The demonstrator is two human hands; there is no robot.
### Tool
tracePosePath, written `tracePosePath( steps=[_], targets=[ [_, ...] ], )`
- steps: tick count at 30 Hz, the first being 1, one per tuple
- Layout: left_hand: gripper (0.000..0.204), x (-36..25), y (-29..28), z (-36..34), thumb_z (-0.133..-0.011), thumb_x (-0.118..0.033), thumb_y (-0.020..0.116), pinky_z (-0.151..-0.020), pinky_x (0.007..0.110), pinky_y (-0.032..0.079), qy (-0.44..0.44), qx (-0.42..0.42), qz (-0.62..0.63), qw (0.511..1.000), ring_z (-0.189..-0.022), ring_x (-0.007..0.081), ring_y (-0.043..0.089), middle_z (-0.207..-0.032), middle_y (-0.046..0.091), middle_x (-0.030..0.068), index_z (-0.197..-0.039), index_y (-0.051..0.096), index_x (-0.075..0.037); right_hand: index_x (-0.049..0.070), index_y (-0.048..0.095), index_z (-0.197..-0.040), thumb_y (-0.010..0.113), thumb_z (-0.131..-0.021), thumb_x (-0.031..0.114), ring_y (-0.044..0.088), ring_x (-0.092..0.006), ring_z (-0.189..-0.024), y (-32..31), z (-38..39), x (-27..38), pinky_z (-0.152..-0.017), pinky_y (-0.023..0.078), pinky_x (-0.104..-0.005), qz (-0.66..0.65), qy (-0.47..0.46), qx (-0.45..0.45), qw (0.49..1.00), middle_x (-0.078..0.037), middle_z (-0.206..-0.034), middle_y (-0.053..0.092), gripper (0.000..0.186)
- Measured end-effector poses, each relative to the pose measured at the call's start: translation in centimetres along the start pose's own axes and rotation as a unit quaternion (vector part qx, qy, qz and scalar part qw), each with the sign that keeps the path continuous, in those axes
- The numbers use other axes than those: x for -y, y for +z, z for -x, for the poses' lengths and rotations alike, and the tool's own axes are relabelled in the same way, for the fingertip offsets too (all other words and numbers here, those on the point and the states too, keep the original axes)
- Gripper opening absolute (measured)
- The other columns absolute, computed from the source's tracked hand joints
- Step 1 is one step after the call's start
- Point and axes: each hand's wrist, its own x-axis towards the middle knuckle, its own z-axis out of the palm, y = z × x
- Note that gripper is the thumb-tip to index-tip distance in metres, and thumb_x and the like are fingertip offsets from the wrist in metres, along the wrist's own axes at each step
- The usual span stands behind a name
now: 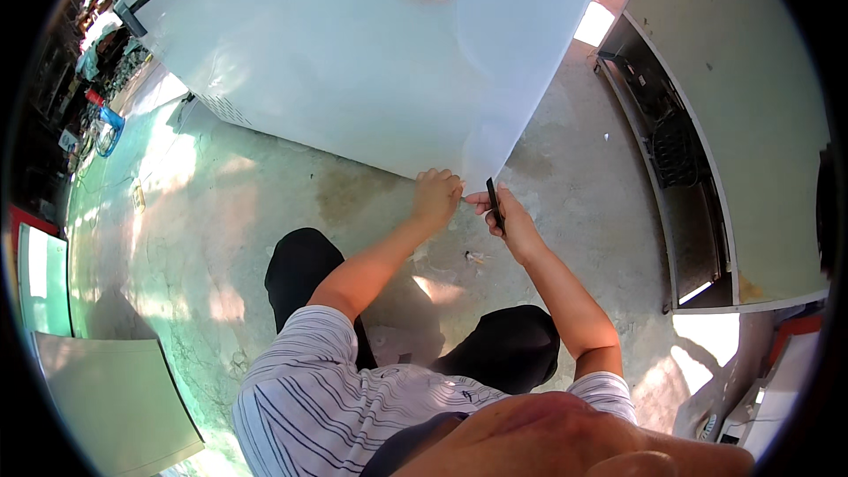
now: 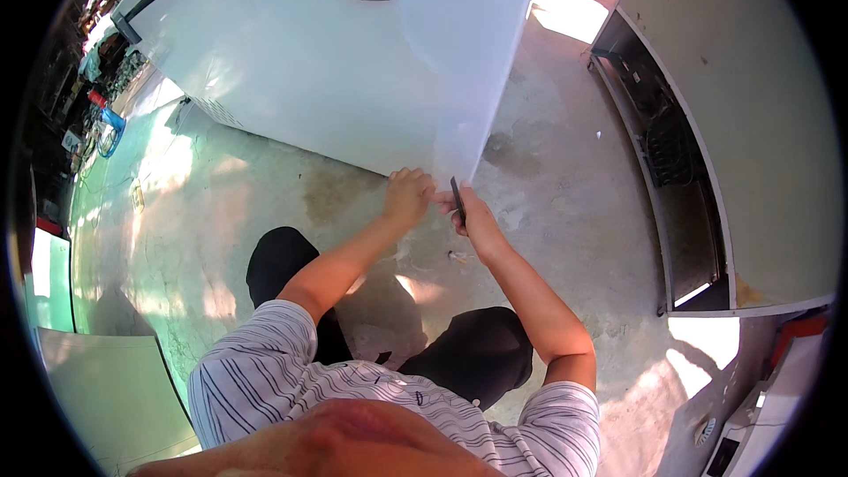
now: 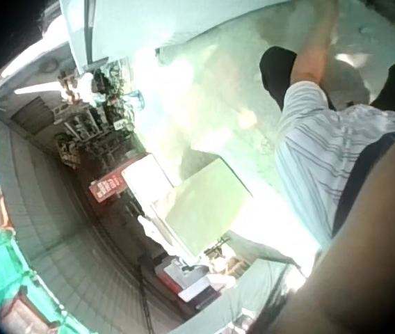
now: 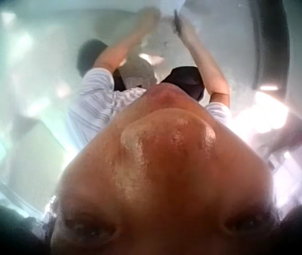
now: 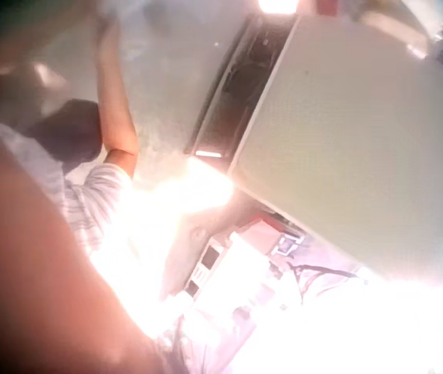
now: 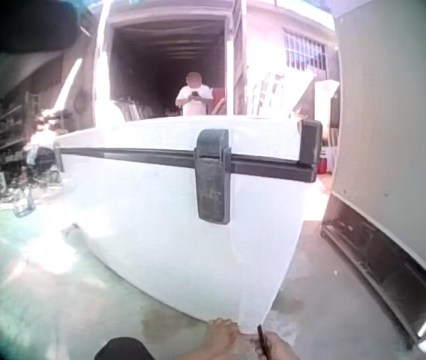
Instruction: The person applies adhesive and protective film to the exterior surface of a white appliance by hand and using a small plastic tool.
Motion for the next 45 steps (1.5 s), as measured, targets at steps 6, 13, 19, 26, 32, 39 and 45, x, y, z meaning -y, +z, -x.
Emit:
tracePosePath(
  steps=[6, 13, 19, 26, 32, 39, 45],
  targets=[
    [0.019, 1.4, -1.9, -1.5, -0.087, -0.022, 0.054, -0.076, 0.044, 0.039, 0.045, 0.104, -0.047, 0.992, -0.083, 0.0284, 0.056, -0.082, 0.061, 0.007, -0.078, 0.066, -0.01, 0.002, 0.061, -0.105, 0.04, -0.098, 0.024, 0.046, -0.0097, -0.071, 6.8, 3.7, 2.0, -0.062, 0.04, -0.0248, -0.283, 0.06, -0.102, 0.952, 0.001, -0.085, 0.051, 0.031],
    [0.019, 3.4, -2.7, -1.5, -0.089, -0.023, 0.055, -0.079, 0.044, 0.041, 0.065, 0.145, -0.028, 0.987, -0.087, 0.0274, 0.059, -0.088, 0.065, 0.0061, -0.084, 0.068, -0.01, 0.004, 0.061, -0.11, 0.046, -0.1, 0.022, 0.05, -0.0085, -0.079, 10.9, 5.4, -2.8, -0.073, 0.041, -0.0233, -0.096, -0.001, -0.233, 0.968, 0.003, -0.089, 0.055, 0.025],
    [0.02, 5.3, -6.3, -4.1, -0.092, -0.022, 0.052, -0.079, 0.045, 0.046, -0.037, 0.213, -0.079, 0.973, -0.09, 0.0282, 0.062, -0.1, 0.065, 0.006, -0.101, 0.07, -0.019, 0.005, 0.064, -0.108, 0.048, -0.1, 0.024, 0.05, -0.0071, -0.082, 8.8, 6.6, -3.4, -0.076, 0.04, -0.0217, -0.019, -0.047, -0.347, 0.937, 0.003, -0.089, 0.058, 0.026],
    [0.047, -4.8, -16.7, -11.9, -0.081, -0.052, 0.069, -0.061, 0.027, 0.05, -0.092, -0.059, 0.233, 0.966, -0.062, 0.0152, 0.064, -0.071, 0.069, 0.0053, -0.09, 0.073, -0.006, 0.003, 0.064, -0.108, 0.046, -0.1, 0.022, 0.052, -0.0074, -0.081, 8.6, 8.1, -2.9, -0.076, 0.041, -0.0221, 0.025, -0.1, -0.368, 0.924, 0.002, -0.09, 0.06, 0.028],
    [0.044, -6.3, -17.4, -14.9, -0.08, -0.049, 0.07, -0.054, 0.028, 0.046, -0.086, -0.088, 0.177, 0.977, -0.052, 0.015, 0.059, -0.059, 0.064, 0.0024, -0.074, 0.07, -0.005, -0.001, 0.064, -0.106, 0.047, -0.099, 0.019, 0.053, -0.0098, -0.079, 8.9, 9.6, -2.5, -0.076, 0.044, -0.0249, 0.024, -0.116, -0.4, 0.909, -0.002, -0.089, 0.062, 0.027],
    [0.034, -5.0, -16.5, -15.1, -0.084, -0.034, 0.063, -0.049, 0.032, 0.041, -0.035, -0.089, 0.252, 0.963, -0.046, 0.0177, 0.053, -0.052, 0.059, 0.0012, -0.063, 0.062, -0.007, -0.002, 0.064, -0.106, 0.047, -0.098, 0.019, 0.054, -0.0103, -0.08, 9.4, 10.3, -3.0, -0.076, 0.044, -0.0257, 0.057, -0.118, -0.399, 0.907, -0.002, -0.088, 0.062, 0.028],
    [0.027, -5.0, -18.0, -14.6, -0.078, -0.029, 0.062, -0.049, 0.032, 0.041, -0.053, -0.019, 0.21, 0.976, -0.046, 0.0168, 0.052, -0.051, 0.058, 0.0003, -0.062, 0.061, -0.007, -0.002, 0.064, -0.107, 0.048, -0.098, 0.019, 0.052, -0.01, -0.08, 10.0, 10.3, -2.5, -0.076, 0.044, -0.0256, 0.068, -0.095, -0.407, 0.906, -0.001, -0.087, 0.061, 0.028]
  ],
)
